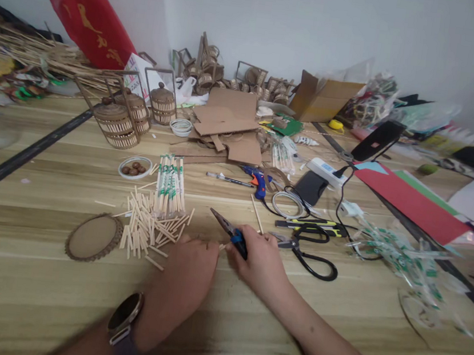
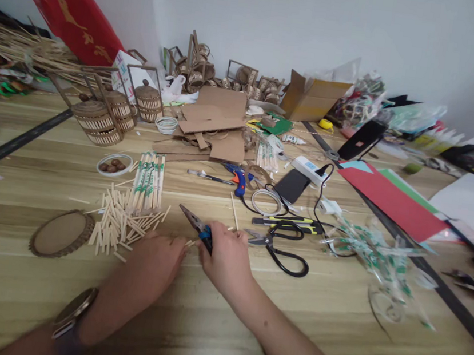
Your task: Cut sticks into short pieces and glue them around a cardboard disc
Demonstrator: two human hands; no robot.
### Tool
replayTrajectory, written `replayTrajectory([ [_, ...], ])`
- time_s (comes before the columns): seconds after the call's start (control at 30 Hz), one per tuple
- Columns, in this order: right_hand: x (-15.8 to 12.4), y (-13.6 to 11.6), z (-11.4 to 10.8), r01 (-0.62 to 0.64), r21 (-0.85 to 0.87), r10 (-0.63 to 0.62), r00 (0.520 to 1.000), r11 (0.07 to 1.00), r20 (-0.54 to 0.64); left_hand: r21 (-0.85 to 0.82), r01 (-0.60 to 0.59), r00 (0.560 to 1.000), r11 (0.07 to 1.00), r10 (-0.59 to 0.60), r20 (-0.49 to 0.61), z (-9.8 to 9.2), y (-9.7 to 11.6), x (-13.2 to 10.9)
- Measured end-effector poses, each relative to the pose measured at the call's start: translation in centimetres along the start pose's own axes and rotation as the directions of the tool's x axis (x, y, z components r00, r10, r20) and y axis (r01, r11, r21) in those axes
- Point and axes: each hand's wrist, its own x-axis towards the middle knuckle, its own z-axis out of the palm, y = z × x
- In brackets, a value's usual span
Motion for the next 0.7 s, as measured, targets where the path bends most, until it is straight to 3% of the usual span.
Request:
replayTrajectory([
  [0.23, 0.2, -0.2, 0.3, 0.02, -0.022, -0.021, 0.999, 1.0, -0.05, -0.124, 0.053, 0.998, 0.991, -0.058, -0.037, 0.3, 0.4, 0.3],
  [0.37, 1.0, 1.1, -0.5, 0.033, 0.316, -0.045, 0.999, 0.948, 0.03, -0.328, -0.014, 0.999, 0.944, 0.003, -0.037, 0.1, -1.5, 0.8],
  [0.5, 1.4, 2.2, -1.8, 0.044, 0.597, -0.08, 0.996, 0.801, 0.034, -0.727, -0.026, 0.996, 0.686, 0.078, 0.037, -1.1, -3.2, 1.0],
  [0.6, 1.1, 2.0, -2.2, 0.084, 0.592, -0.098, 0.995, 0.801, -0.008, -0.834, 0.062, 0.998, 0.548, -0.009, 0.068, -1.1, -3.2, 1.2],
  [0.7, 0.6, 1.4, -1.9, 0.131, 0.542, -0.145, 0.989, 0.83, -0.017, -0.883, 0.088, 0.996, 0.462, -0.016, 0.091, -0.5, -2.9, 1.4],
])
